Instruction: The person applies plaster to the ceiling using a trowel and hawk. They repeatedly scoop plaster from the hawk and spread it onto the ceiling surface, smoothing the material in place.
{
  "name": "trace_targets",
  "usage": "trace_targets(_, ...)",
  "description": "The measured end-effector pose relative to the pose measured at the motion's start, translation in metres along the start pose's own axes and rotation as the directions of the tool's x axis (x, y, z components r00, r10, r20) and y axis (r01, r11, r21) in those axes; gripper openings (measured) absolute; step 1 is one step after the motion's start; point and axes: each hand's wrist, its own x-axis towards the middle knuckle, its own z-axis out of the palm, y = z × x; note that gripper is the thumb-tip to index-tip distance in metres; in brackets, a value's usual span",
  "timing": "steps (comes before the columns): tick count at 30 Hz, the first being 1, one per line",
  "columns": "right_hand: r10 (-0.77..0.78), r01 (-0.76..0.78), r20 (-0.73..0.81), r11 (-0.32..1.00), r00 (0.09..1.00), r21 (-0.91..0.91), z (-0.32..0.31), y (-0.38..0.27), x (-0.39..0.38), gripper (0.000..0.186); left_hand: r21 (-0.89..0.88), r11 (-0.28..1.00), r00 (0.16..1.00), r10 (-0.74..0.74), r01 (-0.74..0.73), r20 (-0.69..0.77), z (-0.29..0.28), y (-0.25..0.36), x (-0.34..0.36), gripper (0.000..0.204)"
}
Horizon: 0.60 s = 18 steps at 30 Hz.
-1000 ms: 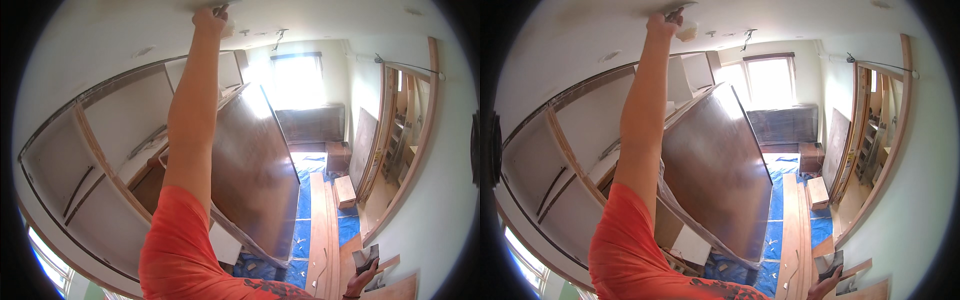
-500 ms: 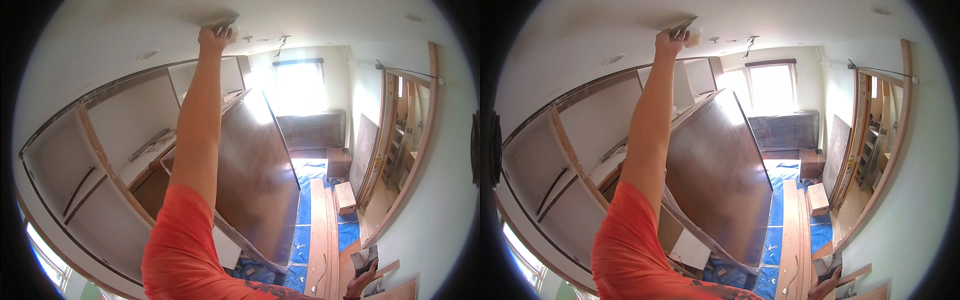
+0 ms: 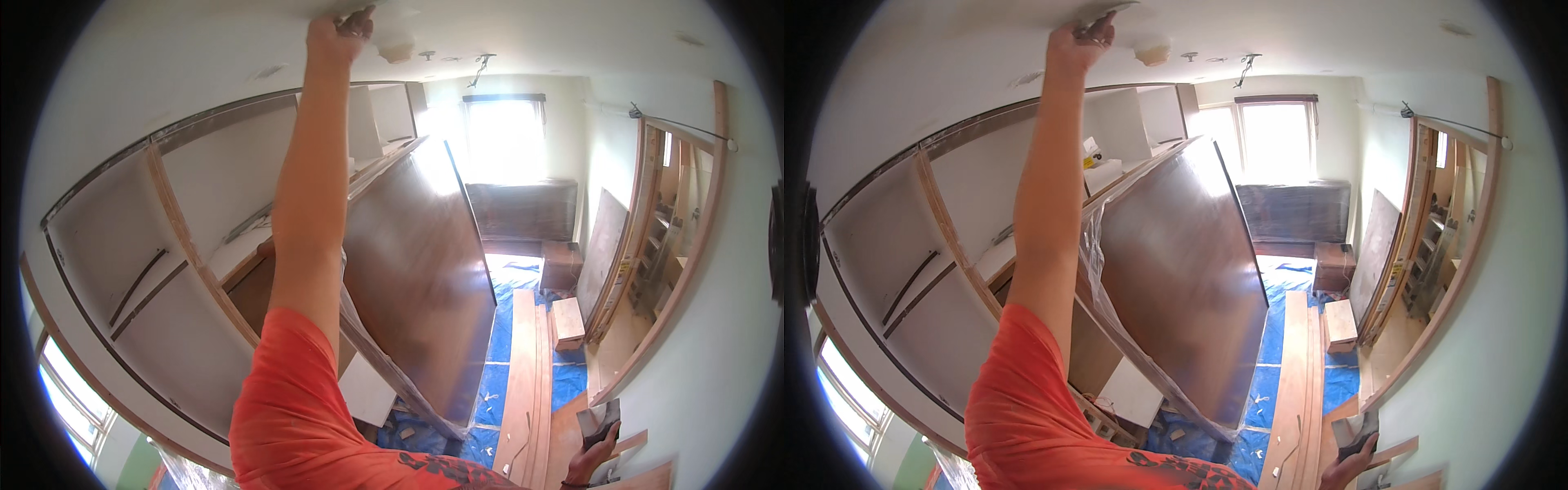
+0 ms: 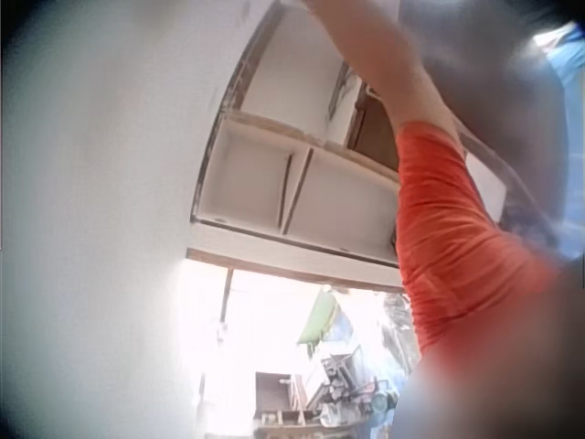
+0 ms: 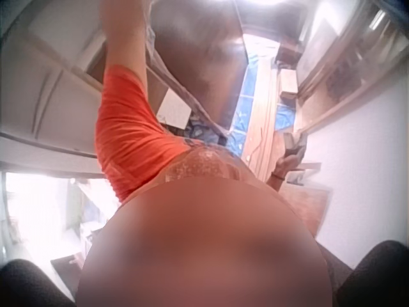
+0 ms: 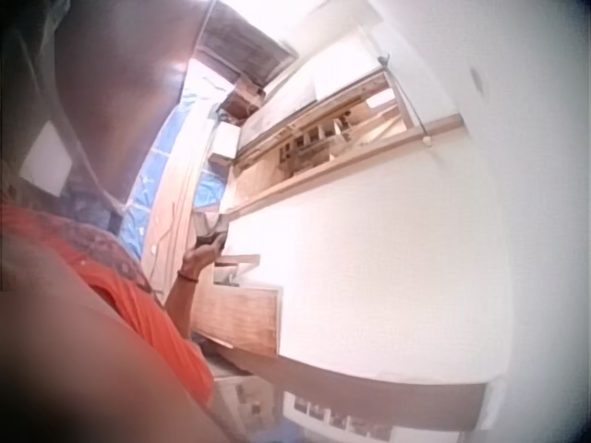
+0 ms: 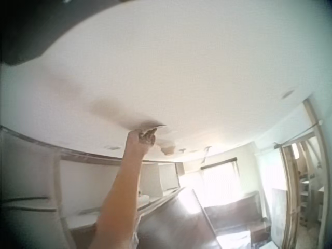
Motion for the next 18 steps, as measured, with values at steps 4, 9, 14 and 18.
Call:
trace_targets(4,-0.013,0.009,-0.067,0.998,0.998,-0.062,0.01,0.001,0.003,0.063,0.097,0.988,0.991,0.128,-0.124,-0.03,0.03,0.043,-0.037,0.02)
trace_targets(9,0.005,-0.014,-0.089,0.996,0.996,-0.09,0.017,0.01,0.005,0.062,0.142,0.956,0.966,0.26,-0.256,-0.009,0.018,0.036,-0.077,0.035)
trace_targets(14,0.036,-0.037,-0.003,0.999,0.999,-0.033,0.007,0.022,0.01,0.061,-0.026,0.999,0.983,0.032,-0.037,-0.178,-0.027,-0.052,-0.033,0.034)
trace_targets(18,0.017,-0.017,-0.007,1.0,1.0,-0.017,-0.005,0.021,0.013,0.062,-0.007,1.0,0.995,-0.007,0.007,-0.099,-0.029,-0.089,0.029,0.035)
